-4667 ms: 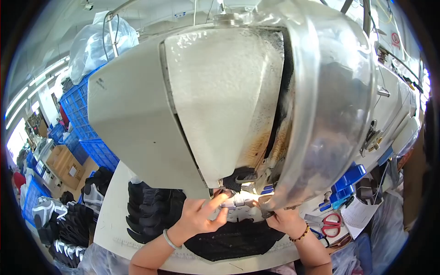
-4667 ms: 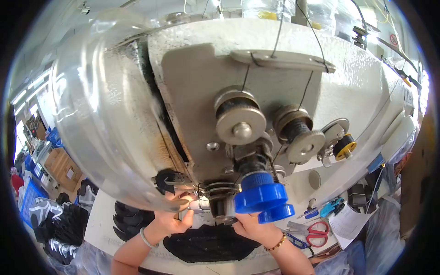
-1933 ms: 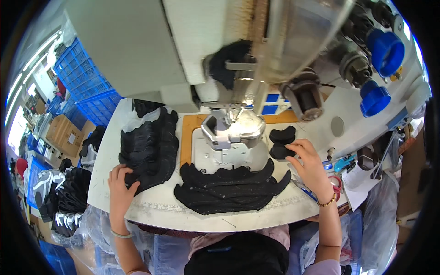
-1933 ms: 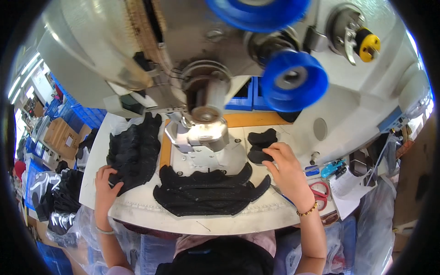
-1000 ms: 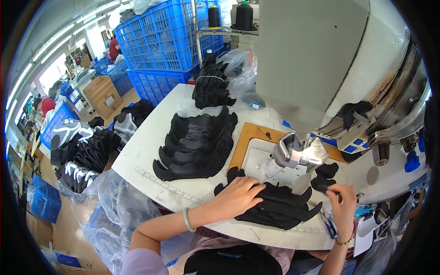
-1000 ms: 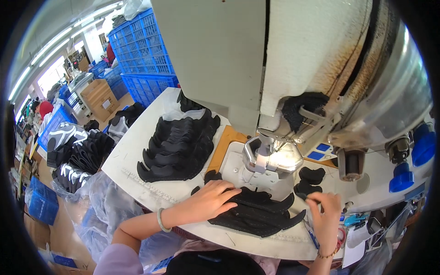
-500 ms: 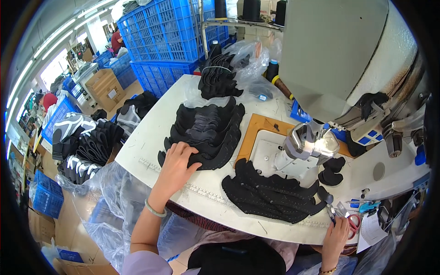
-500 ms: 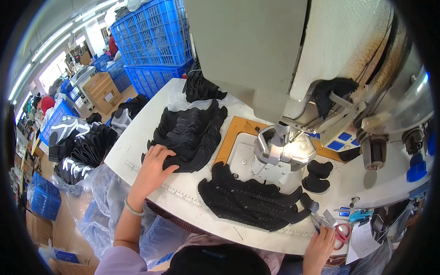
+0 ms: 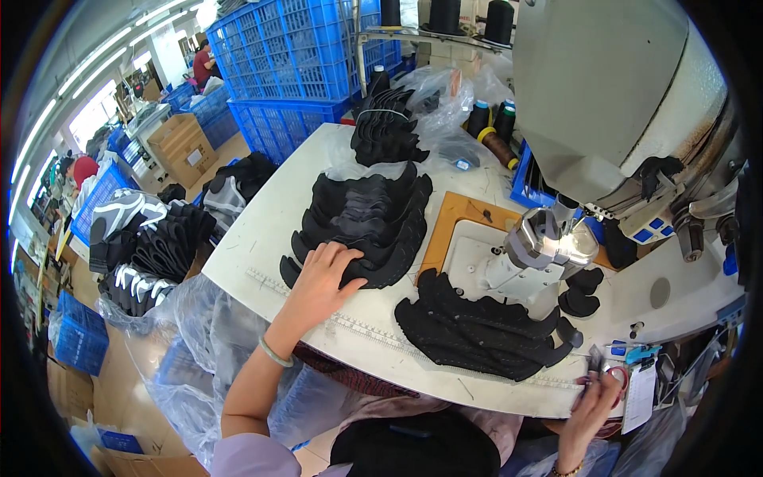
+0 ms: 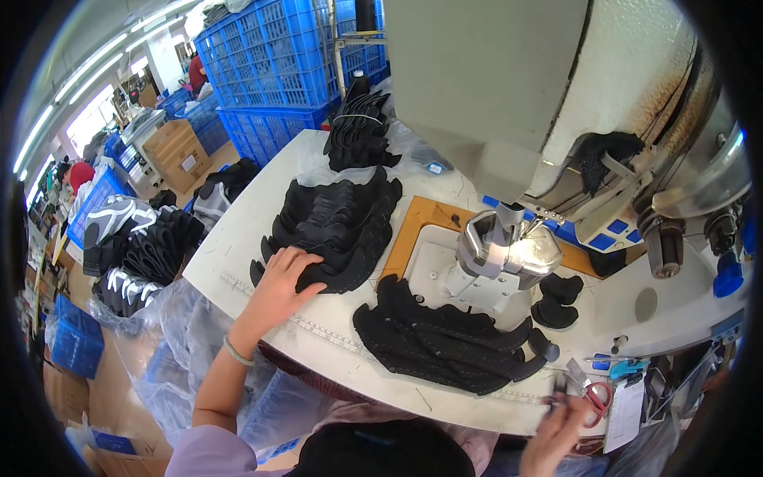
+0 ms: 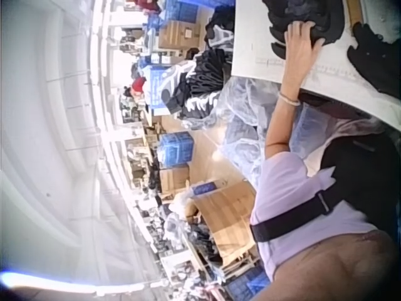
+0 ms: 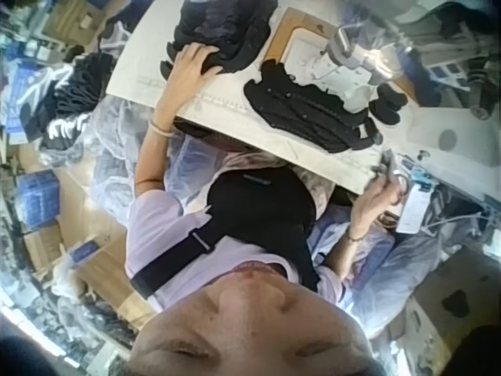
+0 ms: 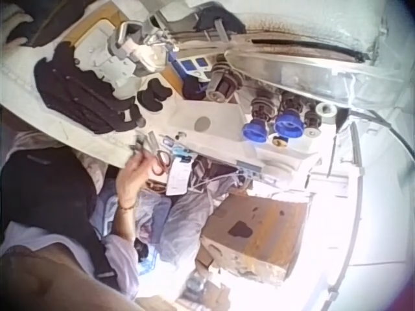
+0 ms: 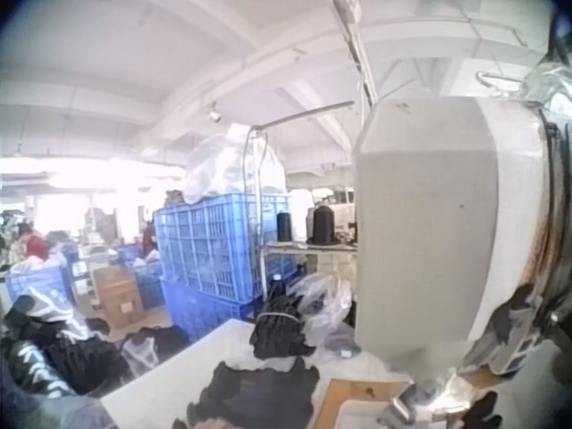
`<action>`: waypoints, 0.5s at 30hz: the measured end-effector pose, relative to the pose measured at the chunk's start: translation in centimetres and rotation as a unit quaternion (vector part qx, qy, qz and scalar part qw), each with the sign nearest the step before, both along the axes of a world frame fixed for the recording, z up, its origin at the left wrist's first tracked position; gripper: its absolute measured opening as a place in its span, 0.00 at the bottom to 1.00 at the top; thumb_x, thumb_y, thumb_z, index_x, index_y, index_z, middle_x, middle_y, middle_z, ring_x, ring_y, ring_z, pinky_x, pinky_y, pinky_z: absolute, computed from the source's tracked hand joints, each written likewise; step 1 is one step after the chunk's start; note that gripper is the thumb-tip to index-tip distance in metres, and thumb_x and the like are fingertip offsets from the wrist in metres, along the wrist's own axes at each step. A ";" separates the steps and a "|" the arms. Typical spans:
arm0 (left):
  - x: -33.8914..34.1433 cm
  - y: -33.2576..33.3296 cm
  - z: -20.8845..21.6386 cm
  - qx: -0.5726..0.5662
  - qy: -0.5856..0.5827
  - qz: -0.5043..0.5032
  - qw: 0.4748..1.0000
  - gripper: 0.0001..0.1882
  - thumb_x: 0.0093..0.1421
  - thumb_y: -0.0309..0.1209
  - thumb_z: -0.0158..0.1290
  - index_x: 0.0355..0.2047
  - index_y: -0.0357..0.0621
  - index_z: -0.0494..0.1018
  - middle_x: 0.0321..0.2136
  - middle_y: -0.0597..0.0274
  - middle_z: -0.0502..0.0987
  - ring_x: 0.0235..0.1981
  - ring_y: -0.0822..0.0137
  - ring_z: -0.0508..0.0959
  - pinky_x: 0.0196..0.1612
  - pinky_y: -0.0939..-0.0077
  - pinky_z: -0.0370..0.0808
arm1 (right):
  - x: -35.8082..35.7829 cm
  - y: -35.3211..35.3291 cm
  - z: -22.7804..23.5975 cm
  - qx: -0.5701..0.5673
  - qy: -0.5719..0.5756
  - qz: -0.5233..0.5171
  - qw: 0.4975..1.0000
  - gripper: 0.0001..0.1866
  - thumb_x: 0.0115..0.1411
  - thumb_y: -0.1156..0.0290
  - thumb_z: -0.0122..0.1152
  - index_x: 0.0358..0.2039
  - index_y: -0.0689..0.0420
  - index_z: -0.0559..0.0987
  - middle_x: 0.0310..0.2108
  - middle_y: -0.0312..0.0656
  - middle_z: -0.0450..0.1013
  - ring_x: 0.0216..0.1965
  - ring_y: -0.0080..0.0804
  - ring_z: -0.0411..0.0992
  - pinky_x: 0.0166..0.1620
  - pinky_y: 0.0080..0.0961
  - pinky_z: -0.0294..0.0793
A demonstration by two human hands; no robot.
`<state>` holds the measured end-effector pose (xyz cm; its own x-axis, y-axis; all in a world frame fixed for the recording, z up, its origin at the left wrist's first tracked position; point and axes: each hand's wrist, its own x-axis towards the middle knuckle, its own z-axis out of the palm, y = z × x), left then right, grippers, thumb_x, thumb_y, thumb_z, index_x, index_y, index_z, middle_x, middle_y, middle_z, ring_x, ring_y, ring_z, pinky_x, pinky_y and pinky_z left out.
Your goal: Stitching components of a shoe using an industrial sewing machine.
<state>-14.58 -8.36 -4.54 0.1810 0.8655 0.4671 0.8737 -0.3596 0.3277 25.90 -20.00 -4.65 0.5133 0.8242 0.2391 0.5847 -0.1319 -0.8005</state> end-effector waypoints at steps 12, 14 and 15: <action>-1.3 1.6 -0.1 0.053 -0.044 -0.062 0.996 0.05 0.51 0.26 0.59 0.29 0.41 0.76 0.28 0.61 0.72 0.32 0.60 0.74 0.35 0.70 0.72 | -17.4 10.7 3.0 0.039 -0.188 0.503 0.843 0.15 0.58 0.67 0.59 0.42 0.61 0.73 0.30 0.46 0.68 0.24 0.42 0.72 0.26 0.34 0.73; -1.5 2.0 -0.4 0.038 -0.057 -0.084 0.994 0.04 0.53 0.27 0.57 0.29 0.40 0.75 0.27 0.61 0.72 0.31 0.60 0.74 0.35 0.69 0.72 | -18.9 11.9 1.9 0.009 -0.178 0.512 0.840 0.16 0.59 0.62 0.57 0.40 0.62 0.71 0.31 0.48 0.70 0.25 0.46 0.74 0.27 0.34 0.75; -1.6 2.3 -0.6 0.037 -0.060 -0.085 0.994 0.04 0.53 0.27 0.57 0.29 0.40 0.75 0.27 0.61 0.72 0.31 0.60 0.74 0.35 0.69 0.72 | -19.4 12.2 1.3 0.006 -0.180 0.512 0.840 0.16 0.59 0.62 0.57 0.40 0.62 0.71 0.31 0.48 0.70 0.25 0.46 0.74 0.27 0.34 0.75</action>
